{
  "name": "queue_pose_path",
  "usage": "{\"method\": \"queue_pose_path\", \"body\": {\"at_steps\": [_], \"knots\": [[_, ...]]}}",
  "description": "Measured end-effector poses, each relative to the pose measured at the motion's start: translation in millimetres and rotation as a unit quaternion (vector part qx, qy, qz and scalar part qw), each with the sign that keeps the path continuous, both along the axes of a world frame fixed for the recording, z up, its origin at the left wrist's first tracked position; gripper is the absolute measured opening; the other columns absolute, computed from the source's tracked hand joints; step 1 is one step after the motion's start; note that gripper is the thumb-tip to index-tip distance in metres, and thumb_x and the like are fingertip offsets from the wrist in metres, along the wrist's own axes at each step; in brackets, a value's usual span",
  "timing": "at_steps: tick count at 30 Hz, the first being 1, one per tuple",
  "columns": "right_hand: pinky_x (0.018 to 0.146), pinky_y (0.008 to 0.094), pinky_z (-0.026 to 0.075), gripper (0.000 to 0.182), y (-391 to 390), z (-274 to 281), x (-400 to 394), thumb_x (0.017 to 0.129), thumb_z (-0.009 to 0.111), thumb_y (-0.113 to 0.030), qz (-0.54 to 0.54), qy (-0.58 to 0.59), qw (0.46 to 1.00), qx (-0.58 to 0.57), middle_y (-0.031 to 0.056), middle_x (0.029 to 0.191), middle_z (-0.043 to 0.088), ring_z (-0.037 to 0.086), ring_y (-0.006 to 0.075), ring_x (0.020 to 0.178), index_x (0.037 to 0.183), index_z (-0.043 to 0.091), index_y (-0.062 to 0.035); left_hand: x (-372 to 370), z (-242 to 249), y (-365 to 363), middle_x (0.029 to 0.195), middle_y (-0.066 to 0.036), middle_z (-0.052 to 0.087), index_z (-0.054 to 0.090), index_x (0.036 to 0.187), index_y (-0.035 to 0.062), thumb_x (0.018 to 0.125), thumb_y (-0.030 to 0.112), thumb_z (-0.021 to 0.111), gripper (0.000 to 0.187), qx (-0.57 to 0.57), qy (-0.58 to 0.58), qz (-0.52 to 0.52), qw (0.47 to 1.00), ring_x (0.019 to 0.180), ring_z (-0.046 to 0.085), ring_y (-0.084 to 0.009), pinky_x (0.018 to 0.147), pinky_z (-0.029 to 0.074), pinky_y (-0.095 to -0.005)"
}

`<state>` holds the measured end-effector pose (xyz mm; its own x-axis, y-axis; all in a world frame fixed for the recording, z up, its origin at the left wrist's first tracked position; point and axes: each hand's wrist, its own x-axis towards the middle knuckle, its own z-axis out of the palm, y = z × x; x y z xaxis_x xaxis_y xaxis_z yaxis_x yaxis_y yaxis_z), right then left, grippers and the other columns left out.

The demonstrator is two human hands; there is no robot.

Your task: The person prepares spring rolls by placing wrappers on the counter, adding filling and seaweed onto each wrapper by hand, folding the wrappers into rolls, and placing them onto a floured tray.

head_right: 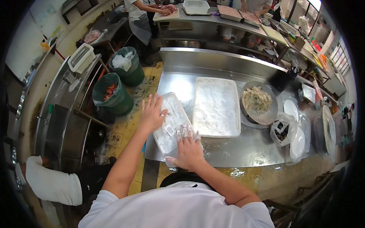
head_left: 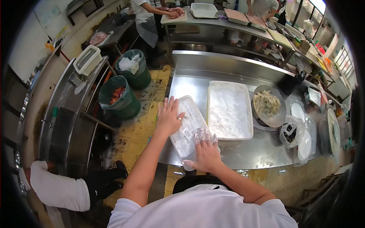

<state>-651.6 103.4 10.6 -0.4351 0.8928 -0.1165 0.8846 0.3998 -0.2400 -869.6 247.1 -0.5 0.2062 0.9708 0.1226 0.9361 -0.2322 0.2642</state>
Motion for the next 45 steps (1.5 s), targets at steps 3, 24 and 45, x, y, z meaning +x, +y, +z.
{"method": "queue_pose_path", "body": {"at_steps": [3,24,45], "knots": [[0.127,0.0750,0.017,0.130,1,2,1,0.084,0.064,-0.085,0.002,0.003,1.000,0.003,0.0350,0.175,0.024,0.027,0.0507,0.162,0.168,0.029,0.0074,-7,-9,-8,0.178,-0.021,0.030,0.035,0.168,-0.0002,0.110,0.045,0.054,0.076,0.023,-0.019,0.030,0.999,0.166,0.022,-0.0426,0.134,0.015,-0.0586],[0.127,0.0752,0.018,0.126,4,-2,5,0.085,0.065,-0.083,0.019,0.011,1.000,0.010,0.0365,0.171,0.031,0.030,0.0528,0.159,0.164,0.036,0.0115,38,-5,27,0.175,-0.011,0.038,0.043,0.168,0.0235,0.109,0.043,0.053,0.063,-0.004,0.047,0.011,0.999,0.154,0.040,-0.0454,0.129,0.025,-0.0628],[0.123,0.0762,0.026,0.119,5,9,8,0.089,0.065,-0.079,0.045,-0.008,0.999,0.002,0.0329,0.170,0.037,0.028,0.0478,0.162,0.160,0.040,0.0133,38,-15,-97,0.154,-0.024,0.057,0.071,0.125,0.0027,0.087,0.011,0.070,0.038,0.104,-0.115,-0.002,0.988,0.148,0.045,-0.0466,0.126,0.034,-0.0545]]}}
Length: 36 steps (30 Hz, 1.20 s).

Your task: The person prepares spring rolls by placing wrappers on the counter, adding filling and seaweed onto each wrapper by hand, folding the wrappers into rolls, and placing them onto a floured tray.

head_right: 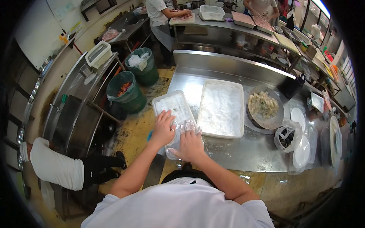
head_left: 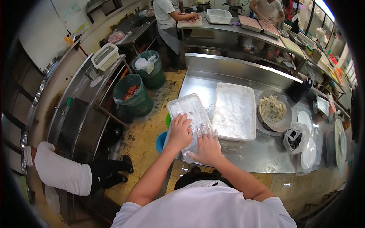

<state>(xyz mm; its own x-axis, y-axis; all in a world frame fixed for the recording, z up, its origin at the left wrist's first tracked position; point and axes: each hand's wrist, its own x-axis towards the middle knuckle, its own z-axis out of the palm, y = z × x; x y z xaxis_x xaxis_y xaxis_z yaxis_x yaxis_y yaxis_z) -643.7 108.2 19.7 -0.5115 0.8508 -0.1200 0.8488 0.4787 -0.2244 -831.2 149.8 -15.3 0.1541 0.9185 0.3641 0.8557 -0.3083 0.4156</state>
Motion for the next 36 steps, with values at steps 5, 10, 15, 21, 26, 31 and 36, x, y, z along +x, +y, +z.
{"method": "queue_pose_path", "body": {"at_steps": [5,10,15,21,26,31,36], "knots": [[0.123,0.0756,0.028,0.116,-1,-2,4,0.089,0.067,-0.077,0.004,0.011,1.000,0.010,0.0325,0.170,0.037,0.028,0.0470,0.163,0.158,0.043,0.0130,-3,-5,8,0.153,-0.024,0.057,0.070,0.122,0.0038,0.086,0.010,0.069,0.036,0.001,-0.013,-0.018,1.000,0.148,0.045,-0.0478,0.126,0.034,-0.0576],[0.124,0.0735,0.028,0.110,-1,4,6,0.089,0.069,-0.074,0.006,0.002,1.000,-0.012,0.0319,0.166,0.043,0.034,0.0462,0.159,0.154,0.048,0.0113,-8,1,21,0.145,-0.022,0.059,0.071,0.114,0.0024,0.083,0.009,0.071,0.031,-0.009,-0.014,-0.036,0.999,0.141,0.051,-0.0440,0.122,0.039,-0.0531],[0.125,0.0718,0.027,0.108,-2,0,6,0.089,0.068,-0.075,0.001,0.003,1.000,-0.009,0.0312,0.162,0.047,0.038,0.0454,0.156,0.152,0.051,0.0102,-11,0,27,0.140,-0.022,0.060,0.069,0.109,0.0001,0.082,0.007,0.072,0.028,0.000,-0.030,-0.051,0.998,0.137,0.053,-0.0434,0.120,0.041,-0.0530],[0.127,0.0708,0.025,0.111,-2,5,6,0.089,0.067,-0.075,0.003,-0.010,1.000,-0.011,0.0316,0.170,0.038,0.032,0.0454,0.160,0.156,0.047,0.0104,-14,-3,20,0.139,-0.021,0.060,0.069,0.110,0.0013,0.082,0.006,0.072,0.028,0.023,-0.051,-0.065,0.996,0.136,0.054,-0.0429,0.120,0.042,-0.0532],[0.127,0.0711,0.023,0.114,0,8,5,0.090,0.067,-0.074,0.007,-0.025,0.999,-0.026,0.0320,0.174,0.030,0.028,0.0462,0.162,0.161,0.041,0.0108,-12,-2,21,0.139,-0.020,0.062,0.070,0.109,0.0042,0.082,0.006,0.072,0.027,0.022,-0.046,-0.061,0.997,0.139,0.053,-0.0430,0.121,0.042,-0.0536],[0.127,0.0723,0.023,0.116,0,9,6,0.090,0.067,-0.073,0.006,-0.010,0.999,-0.037,0.0327,0.175,0.026,0.025,0.0480,0.163,0.163,0.036,0.0112,-12,-4,19,0.140,-0.021,0.062,0.070,0.107,0.0039,0.081,0.005,0.071,0.025,0.034,-0.055,-0.058,0.996,0.142,0.051,-0.0452,0.121,0.041,-0.0551],[0.127,0.0729,0.023,0.116,1,7,5,0.089,0.068,-0.073,0.008,-0.010,0.999,-0.038,0.0329,0.176,0.025,0.024,0.0484,0.164,0.164,0.036,0.0110,-11,-5,20,0.140,-0.021,0.062,0.070,0.105,0.0040,0.081,0.005,0.071,0.024,0.040,-0.058,-0.060,0.996,0.143,0.051,-0.0458,0.121,0.041,-0.0557]]}}
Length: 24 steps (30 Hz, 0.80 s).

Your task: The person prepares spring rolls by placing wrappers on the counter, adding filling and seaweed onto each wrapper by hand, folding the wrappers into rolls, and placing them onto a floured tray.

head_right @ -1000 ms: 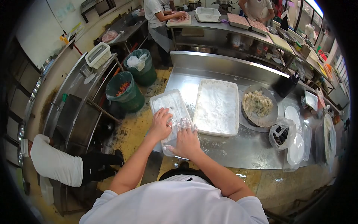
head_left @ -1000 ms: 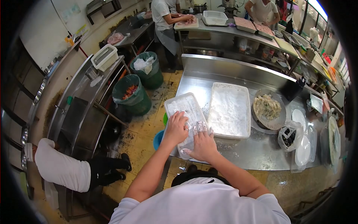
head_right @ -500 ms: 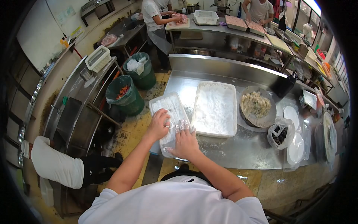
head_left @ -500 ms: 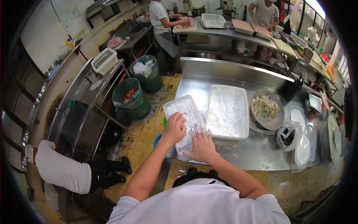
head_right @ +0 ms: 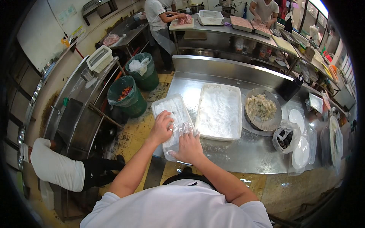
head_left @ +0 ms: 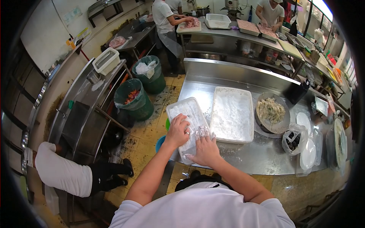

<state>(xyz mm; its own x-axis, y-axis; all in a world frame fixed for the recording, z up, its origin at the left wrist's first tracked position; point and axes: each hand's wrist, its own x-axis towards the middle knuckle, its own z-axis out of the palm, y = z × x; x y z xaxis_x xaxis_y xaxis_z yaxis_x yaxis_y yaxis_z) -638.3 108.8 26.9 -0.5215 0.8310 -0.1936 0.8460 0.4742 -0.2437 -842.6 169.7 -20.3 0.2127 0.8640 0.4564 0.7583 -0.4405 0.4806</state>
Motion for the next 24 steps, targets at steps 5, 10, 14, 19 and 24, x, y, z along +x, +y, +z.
{"method": "queue_pose_path", "body": {"at_steps": [5,10,14,19,24], "knots": [[0.126,0.0730,0.024,0.115,-1,0,0,0.090,0.067,-0.073,-0.002,0.007,1.000,0.004,0.0326,0.175,0.026,0.023,0.0480,0.164,0.162,0.038,0.0114,0,3,1,0.139,-0.022,0.062,0.070,0.103,0.0040,0.081,0.004,0.070,0.022,0.003,0.004,0.000,1.000,0.142,0.052,-0.0459,0.121,0.041,-0.0560],[0.126,0.0730,0.024,0.116,0,-1,-1,0.090,0.066,-0.074,0.002,-0.002,1.000,0.004,0.0322,0.175,0.026,0.024,0.0480,0.164,0.162,0.039,0.0120,-3,3,5,0.137,-0.022,0.062,0.069,0.101,0.0040,0.080,0.004,0.069,0.021,-0.011,0.035,-0.018,0.999,0.140,0.053,-0.0457,0.120,0.041,-0.0557],[0.126,0.0731,0.024,0.116,-2,-1,-1,0.090,0.066,-0.075,0.000,0.001,1.000,0.016,0.0326,0.175,0.027,0.024,0.0482,0.164,0.161,0.039,0.0121,-2,6,0,0.139,-0.022,0.062,0.071,0.100,0.0025,0.080,0.003,0.069,0.020,-0.051,-0.043,0.003,0.998,0.140,0.053,-0.0442,0.120,0.042,-0.0532],[0.126,0.0732,0.024,0.117,-1,-1,-2,0.090,0.066,-0.076,-0.002,-0.007,1.000,0.005,0.0330,0.175,0.028,0.026,0.0485,0.163,0.162,0.039,0.0122,-5,0,-3,0.134,-0.020,0.066,0.079,0.102,0.0016,0.080,0.003,0.071,0.023,0.011,-0.035,-0.008,0.999,0.137,0.056,-0.0435,0.119,0.045,-0.0516],[0.126,0.0731,0.025,0.117,-1,-1,-2,0.090,0.066,-0.076,-0.001,-0.007,1.000,0.009,0.0334,0.174,0.029,0.027,0.0487,0.163,0.161,0.039,0.0129,-5,-5,2,0.126,-0.017,0.071,0.082,0.100,0.0036,0.082,0.005,0.076,0.020,0.015,-0.079,-0.006,0.997,0.130,0.060,-0.0417,0.114,0.049,-0.0509]]}}
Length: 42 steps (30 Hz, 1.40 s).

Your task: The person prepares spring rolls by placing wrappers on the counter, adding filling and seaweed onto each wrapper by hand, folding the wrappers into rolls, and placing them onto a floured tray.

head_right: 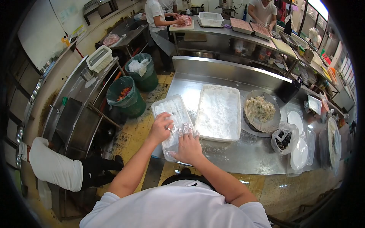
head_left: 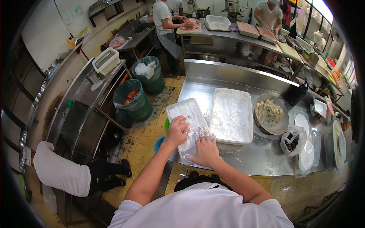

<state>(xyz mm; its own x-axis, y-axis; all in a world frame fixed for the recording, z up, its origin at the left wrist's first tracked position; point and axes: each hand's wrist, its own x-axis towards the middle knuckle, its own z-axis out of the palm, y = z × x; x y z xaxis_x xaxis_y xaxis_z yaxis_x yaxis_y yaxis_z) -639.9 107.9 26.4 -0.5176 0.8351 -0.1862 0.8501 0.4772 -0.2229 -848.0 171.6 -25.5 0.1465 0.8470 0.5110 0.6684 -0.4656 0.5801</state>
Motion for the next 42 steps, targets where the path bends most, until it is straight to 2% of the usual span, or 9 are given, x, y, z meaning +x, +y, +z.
{"method": "queue_pose_path", "body": {"at_steps": [2,5,11,20,23,26,29,35,42], "knots": [[0.126,0.0731,0.025,0.117,0,-3,1,0.090,0.066,-0.076,-0.001,0.006,1.000,0.011,0.0335,0.173,0.030,0.028,0.0488,0.162,0.161,0.039,0.0132,0,2,4,0.124,-0.016,0.072,0.083,0.096,0.0039,0.082,0.006,0.078,0.015,-0.040,-0.029,0.009,0.999,0.127,0.062,-0.0401,0.111,0.050,-0.0504],[0.126,0.0732,0.025,0.117,0,-4,0,0.089,0.066,-0.076,-0.005,0.007,1.000,0.009,0.0335,0.173,0.030,0.028,0.0490,0.162,0.161,0.040,0.0134,-3,2,13,0.123,-0.011,0.074,0.084,0.091,0.0048,0.078,0.006,0.083,0.013,-0.007,0.013,0.037,0.999,0.125,0.063,-0.0363,0.107,0.052,-0.0462],[0.126,0.0718,0.026,0.115,-1,3,0,0.091,0.064,-0.075,-0.010,-0.005,1.000,0.002,0.0304,0.175,0.028,0.026,0.0461,0.164,0.163,0.038,0.0106,1,25,13,0.119,-0.009,0.071,0.080,0.076,0.0076,0.080,0.008,0.078,0.005,0.023,0.109,0.021,0.994,0.125,0.061,-0.0321,0.105,0.048,-0.0473],[0.126,0.0720,0.025,0.114,-1,3,-1,0.092,0.064,-0.074,-0.007,-0.019,1.000,-0.003,0.0307,0.177,0.024,0.024,0.0460,0.164,0.163,0.038,0.0100,5,14,13,0.116,-0.011,0.069,0.072,0.092,0.0058,0.086,0.003,0.071,0.006,-0.015,0.166,-0.036,0.985,0.121,0.061,-0.0338,0.108,0.047,-0.0480],[0.126,0.0723,0.026,0.114,-1,-1,0,0.092,0.064,-0.074,-0.009,-0.012,1.000,0.013,0.0305,0.177,0.024,0.024,0.0458,0.165,0.163,0.038,0.0104,-2,-2,8,0.118,-0.012,0.069,0.075,0.098,0.0044,0.088,0.006,0.073,0.010,-0.072,0.008,-0.026,0.997,0.121,0.062,-0.0337,0.106,0.050,-0.0468],[0.126,0.0722,0.026,0.115,-1,9,-1,0.091,0.064,-0.075,-0.002,-0.029,0.999,-0.018,0.0302,0.177,0.023,0.022,0.0449,0.165,0.163,0.038,0.0106,-7,-4,6,0.122,-0.012,0.070,0.079,0.108,0.0050,0.089,0.010,0.077,0.020,-0.058,-0.056,-0.004,0.997,0.118,0.064,-0.0331,0.103,0.053,-0.0457],[0.124,0.0737,0.028,0.110,-4,-6,0,0.089,0.068,-0.074,-0.008,0.015,0.999,0.044,0.0314,0.168,0.041,0.032,0.0469,0.160,0.155,0.048,0.0116,-7,17,0,0.120,-0.011,0.072,0.083,0.107,0.0057,0.087,0.013,0.080,0.022,-0.040,0.039,0.000,0.998,0.116,0.065,-0.0325,0.101,0.054,-0.0458],[0.123,0.0741,0.029,0.108,-3,-4,0,0.088,0.069,-0.073,-0.010,0.016,0.999,0.030,0.0317,0.164,0.045,0.034,0.0471,0.159,0.152,0.050,0.0115,2,19,12,0.109,-0.008,0.073,0.084,0.086,0.0096,0.083,0.011,0.080,0.005,-0.038,0.046,0.026,0.998,0.114,0.064,-0.0314,0.099,0.053,-0.0450],[0.125,0.0726,0.027,0.109,-3,-5,0,0.089,0.069,-0.073,-0.015,0.023,0.999,0.030,0.0308,0.167,0.043,0.032,0.0465,0.160,0.155,0.047,0.0116,4,18,16,0.108,-0.007,0.070,0.080,0.080,0.0085,0.083,0.009,0.077,0.004,0.029,0.097,0.009,0.995,0.113,0.063,-0.0312,0.097,0.052,-0.0470]]}}
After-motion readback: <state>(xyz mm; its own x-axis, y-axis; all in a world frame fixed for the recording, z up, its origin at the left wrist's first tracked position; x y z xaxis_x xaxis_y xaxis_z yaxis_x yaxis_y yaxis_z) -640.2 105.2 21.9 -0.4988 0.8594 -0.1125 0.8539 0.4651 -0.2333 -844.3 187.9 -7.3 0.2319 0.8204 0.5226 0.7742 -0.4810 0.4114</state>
